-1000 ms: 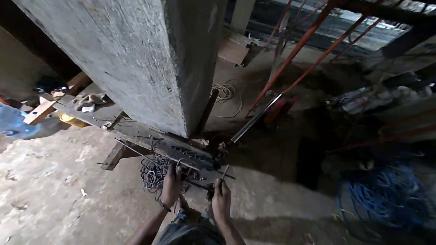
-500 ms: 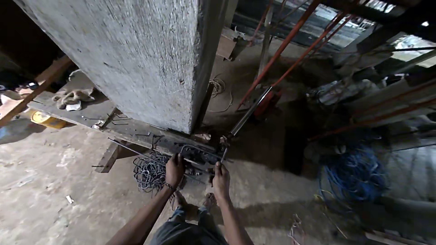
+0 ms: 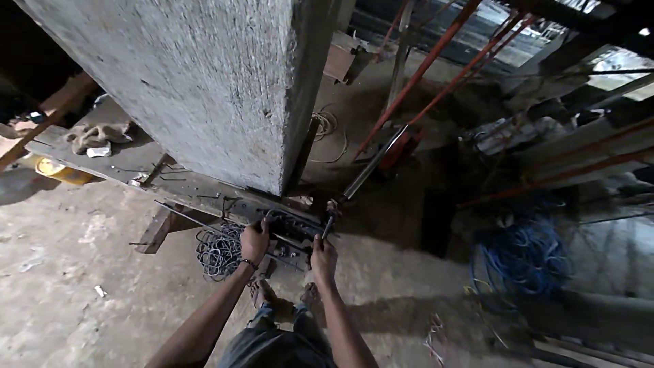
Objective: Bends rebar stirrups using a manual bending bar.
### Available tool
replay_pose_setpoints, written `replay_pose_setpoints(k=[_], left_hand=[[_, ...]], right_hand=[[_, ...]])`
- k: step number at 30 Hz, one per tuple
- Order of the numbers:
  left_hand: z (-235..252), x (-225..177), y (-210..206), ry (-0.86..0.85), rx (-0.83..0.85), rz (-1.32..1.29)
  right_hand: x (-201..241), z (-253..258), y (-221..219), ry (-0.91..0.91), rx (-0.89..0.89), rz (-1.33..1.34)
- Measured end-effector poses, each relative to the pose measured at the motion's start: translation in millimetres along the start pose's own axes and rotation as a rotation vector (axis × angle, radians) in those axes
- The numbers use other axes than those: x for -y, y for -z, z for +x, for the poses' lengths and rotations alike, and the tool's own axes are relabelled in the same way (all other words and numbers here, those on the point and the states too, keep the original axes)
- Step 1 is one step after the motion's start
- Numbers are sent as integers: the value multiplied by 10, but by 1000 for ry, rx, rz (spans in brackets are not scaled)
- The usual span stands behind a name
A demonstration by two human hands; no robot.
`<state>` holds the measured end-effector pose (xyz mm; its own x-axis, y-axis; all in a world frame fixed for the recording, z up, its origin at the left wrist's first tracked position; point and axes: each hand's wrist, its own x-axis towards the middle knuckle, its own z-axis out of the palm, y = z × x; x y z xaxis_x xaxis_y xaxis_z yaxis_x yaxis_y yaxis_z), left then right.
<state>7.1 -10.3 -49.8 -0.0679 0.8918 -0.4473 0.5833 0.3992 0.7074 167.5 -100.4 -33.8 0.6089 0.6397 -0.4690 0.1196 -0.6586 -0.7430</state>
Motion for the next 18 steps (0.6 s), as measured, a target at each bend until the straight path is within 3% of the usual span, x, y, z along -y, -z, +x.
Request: replay_pose_setpoints(k=[3, 6, 10, 11, 13, 15, 18], left_hand=[[37, 14, 37, 95, 63, -30], [51, 55, -1, 50, 50, 58], [-190, -113, 227, -7, 48, 560], [-319, -111, 228, -113, -21, 643], [-513, 1, 65, -492, -136, 608], [-635, 89, -224, -766, -45, 574], [-704, 133, -654, -890, 89, 602]], right_hand=[[98, -42, 80, 54, -1, -132], [48, 36, 127, 17, 103, -157], [23, 109, 144, 16, 185, -203], [13, 121, 134, 26, 195, -235], [7, 137, 140, 49, 216, -277], [-8, 159, 181, 73, 253, -277], [18, 191, 454, 106, 437, -308]])
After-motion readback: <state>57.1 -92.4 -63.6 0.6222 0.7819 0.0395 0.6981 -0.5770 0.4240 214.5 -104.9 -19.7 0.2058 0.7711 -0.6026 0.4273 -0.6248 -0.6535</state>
